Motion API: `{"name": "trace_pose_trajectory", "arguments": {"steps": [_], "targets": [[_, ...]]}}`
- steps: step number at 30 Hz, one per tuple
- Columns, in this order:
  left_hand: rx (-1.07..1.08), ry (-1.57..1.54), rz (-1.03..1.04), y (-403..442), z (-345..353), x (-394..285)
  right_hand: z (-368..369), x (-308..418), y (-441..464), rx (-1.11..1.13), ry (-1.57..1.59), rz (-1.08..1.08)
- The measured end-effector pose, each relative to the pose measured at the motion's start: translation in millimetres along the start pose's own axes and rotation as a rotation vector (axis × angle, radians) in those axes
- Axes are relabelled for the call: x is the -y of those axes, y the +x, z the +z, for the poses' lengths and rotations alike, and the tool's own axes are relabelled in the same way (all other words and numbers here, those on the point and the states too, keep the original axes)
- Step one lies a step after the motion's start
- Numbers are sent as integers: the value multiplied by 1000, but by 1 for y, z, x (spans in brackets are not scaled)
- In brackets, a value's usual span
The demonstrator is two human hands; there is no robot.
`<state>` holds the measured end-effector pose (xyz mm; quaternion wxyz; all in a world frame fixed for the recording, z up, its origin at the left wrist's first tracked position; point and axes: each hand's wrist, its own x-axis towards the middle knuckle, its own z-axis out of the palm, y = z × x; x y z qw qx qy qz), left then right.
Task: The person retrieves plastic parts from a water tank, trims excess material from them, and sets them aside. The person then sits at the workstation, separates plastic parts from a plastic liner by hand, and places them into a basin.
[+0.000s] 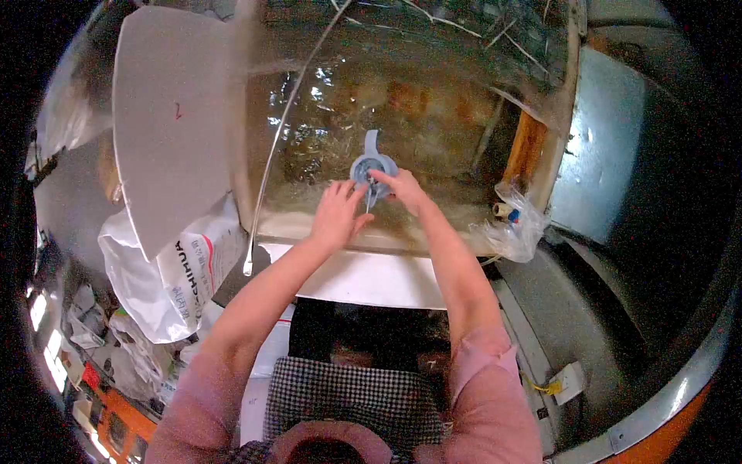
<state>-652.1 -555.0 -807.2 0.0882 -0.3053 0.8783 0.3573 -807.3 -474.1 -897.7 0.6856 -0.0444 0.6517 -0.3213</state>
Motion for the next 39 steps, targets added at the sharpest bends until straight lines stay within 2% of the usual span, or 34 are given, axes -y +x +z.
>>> {"name": "trace_pose_trajectory", "arguments": {"steps": [2,4,5,6,7,9,10,11,12,16,18,19,21,25,29,31,36,39], "targets": [[1,24,64,13,4,-3,-1,-10,1,-67,122,25],[-101,-215,89,22,9,-5,-7,-19,4,-138,248,47],[-93,-212,97,23,9,-3,-10,-23,5,-28,416,10],[-95,-113,194,24,5,0,-11,-22,4,84,580,-29],[-98,-14,291,25,2,0,-11,-20,2,81,589,-31],[-97,68,332,24,8,-3,-8,-12,-8,98,478,-21],[-59,155,239,29,15,-5,1,-3,-17,-19,240,-95],[-21,237,138,31,22,-8,9,4,-24,-104,198,-93],[-6,188,79,34,22,-13,9,3,-20,-126,185,-96],[-65,181,69,32,27,-13,8,14,-25,-191,125,-80],[-354,-35,162,27,31,-5,12,12,-18,-167,243,-84],[-353,-35,166,27,32,-2,14,10,-16,-144,366,-83],[-376,67,149,24,32,2,17,11,-22,-85,389,-56],[-447,47,125,26,22,4,24,8,-19,-6,499,-40],[-336,170,139,19,18,-4,21,-5,-3,-117,350,-124],[-268,216,137,19,18,-5,22,0,-4,-301,-38,-124],[-80,240,7,24,22,-8,28,20,-23,-342,-164,-149],[3,238,14,27,22,-8,26,15,-20,-348,-175,-178]]}}
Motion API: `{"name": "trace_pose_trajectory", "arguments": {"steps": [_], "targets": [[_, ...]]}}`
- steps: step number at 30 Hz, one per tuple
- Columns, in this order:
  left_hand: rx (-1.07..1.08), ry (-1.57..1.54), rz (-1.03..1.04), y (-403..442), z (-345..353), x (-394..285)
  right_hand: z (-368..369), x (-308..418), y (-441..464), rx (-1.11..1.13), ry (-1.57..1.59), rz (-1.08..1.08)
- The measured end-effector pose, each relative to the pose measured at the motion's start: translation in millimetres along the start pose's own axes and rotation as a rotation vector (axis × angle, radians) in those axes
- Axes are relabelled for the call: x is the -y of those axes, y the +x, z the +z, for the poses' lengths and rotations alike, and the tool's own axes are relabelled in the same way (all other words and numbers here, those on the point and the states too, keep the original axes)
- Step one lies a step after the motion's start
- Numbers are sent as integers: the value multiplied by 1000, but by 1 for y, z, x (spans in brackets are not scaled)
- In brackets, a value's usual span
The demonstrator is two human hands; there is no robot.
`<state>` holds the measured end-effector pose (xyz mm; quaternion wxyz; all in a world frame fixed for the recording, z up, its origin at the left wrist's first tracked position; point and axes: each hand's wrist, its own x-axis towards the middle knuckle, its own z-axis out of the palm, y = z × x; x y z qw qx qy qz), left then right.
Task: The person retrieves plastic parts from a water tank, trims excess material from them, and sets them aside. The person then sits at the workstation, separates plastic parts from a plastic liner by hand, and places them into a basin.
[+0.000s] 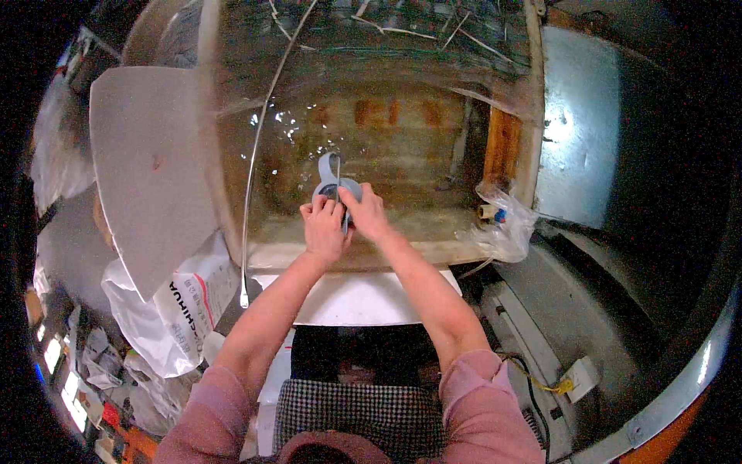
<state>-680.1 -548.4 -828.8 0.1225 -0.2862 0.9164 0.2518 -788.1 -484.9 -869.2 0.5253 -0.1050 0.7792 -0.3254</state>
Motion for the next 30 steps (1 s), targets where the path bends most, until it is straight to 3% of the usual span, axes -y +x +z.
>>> {"name": "trace_pose_trajectory", "arguments": {"steps": [5,7,9,10,12,13,14,16,17,18,20,24,26,28,30], "targets": [[5,17,66,-1,0,1,-1,-15,1,42,162,11],[-23,-10,105,-5,-2,-2,-3,-21,0,109,260,-83],[10,-312,-17,-9,-3,-5,-10,-23,-3,107,187,-134],[10,-312,-16,-7,5,0,-14,-16,-7,87,80,-153],[305,-1181,-252,5,17,10,-24,2,-16,93,76,-49],[357,-1288,-395,8,13,11,-28,7,-19,101,70,55],[355,-1290,-399,9,12,7,-29,6,-18,105,68,56],[-127,-337,-77,8,14,0,-30,4,-9,65,38,-76],[-221,-598,-94,11,26,7,-32,-1,-1,80,21,-76],[-225,-594,-102,16,18,10,-35,0,4,89,21,-79],[-34,-690,-394,21,-4,20,-40,3,10,-55,-252,-236],[-72,-463,-423,6,-2,51,-39,7,36,-90,-308,-321],[-157,-521,-390,-14,-15,55,-37,16,63,-26,-324,-266],[-167,-594,-402,-35,-31,59,-32,28,93,-48,-473,-442],[-225,-624,-425,-58,-34,66,-28,42,121,-10,-529,-406]]}}
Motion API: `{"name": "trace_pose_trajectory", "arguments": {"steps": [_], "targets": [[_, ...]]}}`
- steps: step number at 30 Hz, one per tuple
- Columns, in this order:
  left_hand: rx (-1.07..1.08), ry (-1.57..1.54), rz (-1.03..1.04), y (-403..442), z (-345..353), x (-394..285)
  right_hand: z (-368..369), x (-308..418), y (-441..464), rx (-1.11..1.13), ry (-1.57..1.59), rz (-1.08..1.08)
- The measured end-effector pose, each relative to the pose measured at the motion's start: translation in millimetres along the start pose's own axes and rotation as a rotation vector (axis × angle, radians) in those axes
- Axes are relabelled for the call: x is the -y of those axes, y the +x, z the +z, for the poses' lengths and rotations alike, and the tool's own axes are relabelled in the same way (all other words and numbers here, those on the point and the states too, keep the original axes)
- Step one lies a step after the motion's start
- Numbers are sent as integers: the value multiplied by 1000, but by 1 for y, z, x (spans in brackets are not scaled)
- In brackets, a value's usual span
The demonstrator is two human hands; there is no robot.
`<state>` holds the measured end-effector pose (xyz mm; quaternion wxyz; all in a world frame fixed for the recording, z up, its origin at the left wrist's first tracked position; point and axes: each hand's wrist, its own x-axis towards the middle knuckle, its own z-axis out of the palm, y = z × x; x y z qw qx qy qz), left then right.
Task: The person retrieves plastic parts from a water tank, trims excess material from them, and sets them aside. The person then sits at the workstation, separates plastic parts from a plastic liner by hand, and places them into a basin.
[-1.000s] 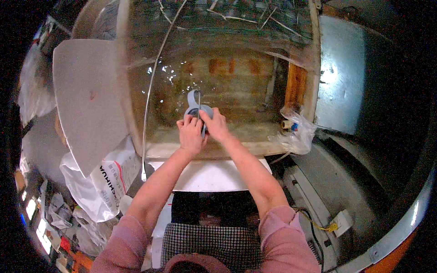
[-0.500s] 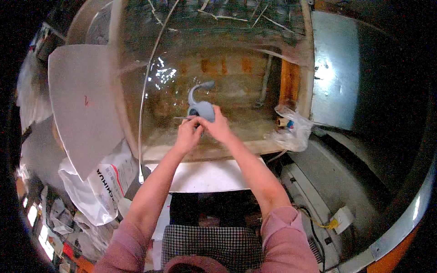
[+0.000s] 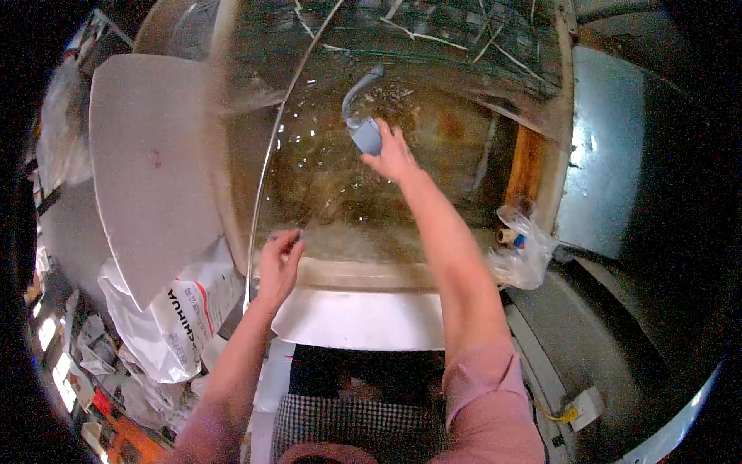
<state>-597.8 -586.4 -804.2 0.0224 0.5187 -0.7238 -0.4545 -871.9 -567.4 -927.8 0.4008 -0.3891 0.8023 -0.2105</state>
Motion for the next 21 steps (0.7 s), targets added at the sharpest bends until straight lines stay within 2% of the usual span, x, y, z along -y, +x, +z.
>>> {"name": "trace_pose_trajectory", "arguments": {"steps": [2,6,10,12,14,16,17,18,20,21], "targets": [[0,27,-31,-13,-19,-2,2,3,31,19,-202,-3],[-25,11,-119,-37,-45,10,-10,16,87,52,-148,-64],[-72,19,-129,-51,-63,12,-10,24,129,85,-238,-19],[-69,-37,-116,-53,-69,13,-3,26,140,1,-228,-20],[-48,-8,-110,-54,-75,10,-2,26,144,7,-181,-31],[-42,-79,-209,-58,-76,11,0,25,135,-123,-275,-125],[-39,-82,-215,-59,-77,10,2,22,125,-223,-196,-252],[-44,-83,-194,-58,-77,9,4,17,115,-218,-203,-253],[-49,-90,-173,-57,-78,7,9,4,92,-330,-93,-467],[-43,-82,-136,-57,-78,6,9,1,80,-329,-98,-465]]}}
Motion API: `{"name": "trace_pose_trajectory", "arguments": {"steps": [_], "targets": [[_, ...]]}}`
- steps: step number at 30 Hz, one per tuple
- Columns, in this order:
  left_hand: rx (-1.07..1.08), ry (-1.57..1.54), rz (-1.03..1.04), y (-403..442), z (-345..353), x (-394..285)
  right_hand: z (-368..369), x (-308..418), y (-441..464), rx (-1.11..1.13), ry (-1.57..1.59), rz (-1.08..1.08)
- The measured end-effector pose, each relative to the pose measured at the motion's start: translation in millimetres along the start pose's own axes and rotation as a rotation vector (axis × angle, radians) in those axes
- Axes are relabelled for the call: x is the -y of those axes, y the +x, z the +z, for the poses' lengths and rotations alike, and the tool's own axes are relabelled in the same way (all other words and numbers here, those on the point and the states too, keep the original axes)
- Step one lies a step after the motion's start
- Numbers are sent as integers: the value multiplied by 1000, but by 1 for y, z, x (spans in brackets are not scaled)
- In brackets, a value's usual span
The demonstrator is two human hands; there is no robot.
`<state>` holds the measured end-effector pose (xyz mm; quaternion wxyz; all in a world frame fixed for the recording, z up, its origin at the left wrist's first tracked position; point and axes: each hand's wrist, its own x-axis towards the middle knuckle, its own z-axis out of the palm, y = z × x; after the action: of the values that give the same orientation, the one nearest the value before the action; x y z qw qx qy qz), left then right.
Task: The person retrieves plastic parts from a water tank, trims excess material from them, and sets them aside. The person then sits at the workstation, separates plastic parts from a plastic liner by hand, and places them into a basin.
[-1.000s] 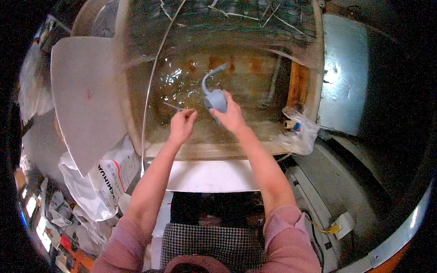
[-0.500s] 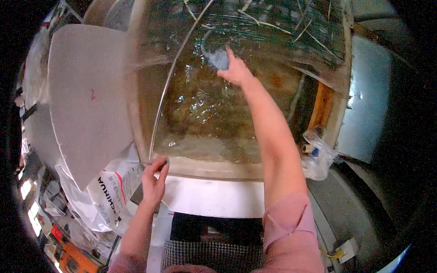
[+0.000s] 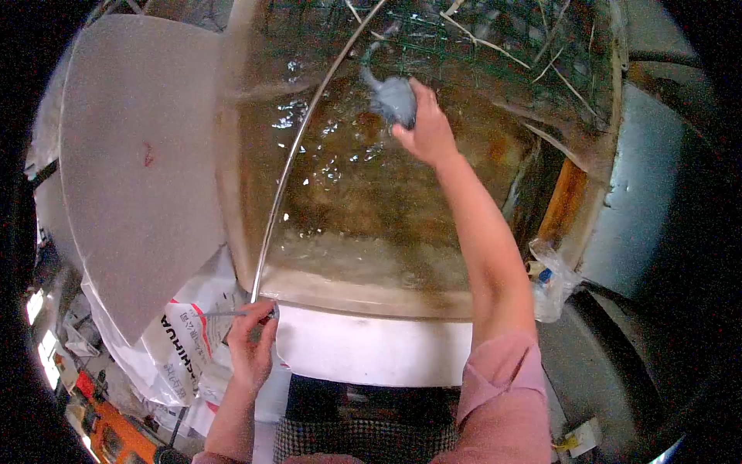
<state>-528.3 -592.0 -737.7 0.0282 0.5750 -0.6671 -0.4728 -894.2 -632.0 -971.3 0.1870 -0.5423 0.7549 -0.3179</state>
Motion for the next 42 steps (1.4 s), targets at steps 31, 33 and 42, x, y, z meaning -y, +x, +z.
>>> {"name": "trace_pose_trajectory", "arguments": {"steps": [31,33,42], "targets": [[75,93,40,18,7,8,133,-70,114,45,-280,719],[65,114,89,23,8,11,131,-63,132,-151,-47,783],[15,137,144,-1,-23,-18,101,7,75,271,-120,479]]}}
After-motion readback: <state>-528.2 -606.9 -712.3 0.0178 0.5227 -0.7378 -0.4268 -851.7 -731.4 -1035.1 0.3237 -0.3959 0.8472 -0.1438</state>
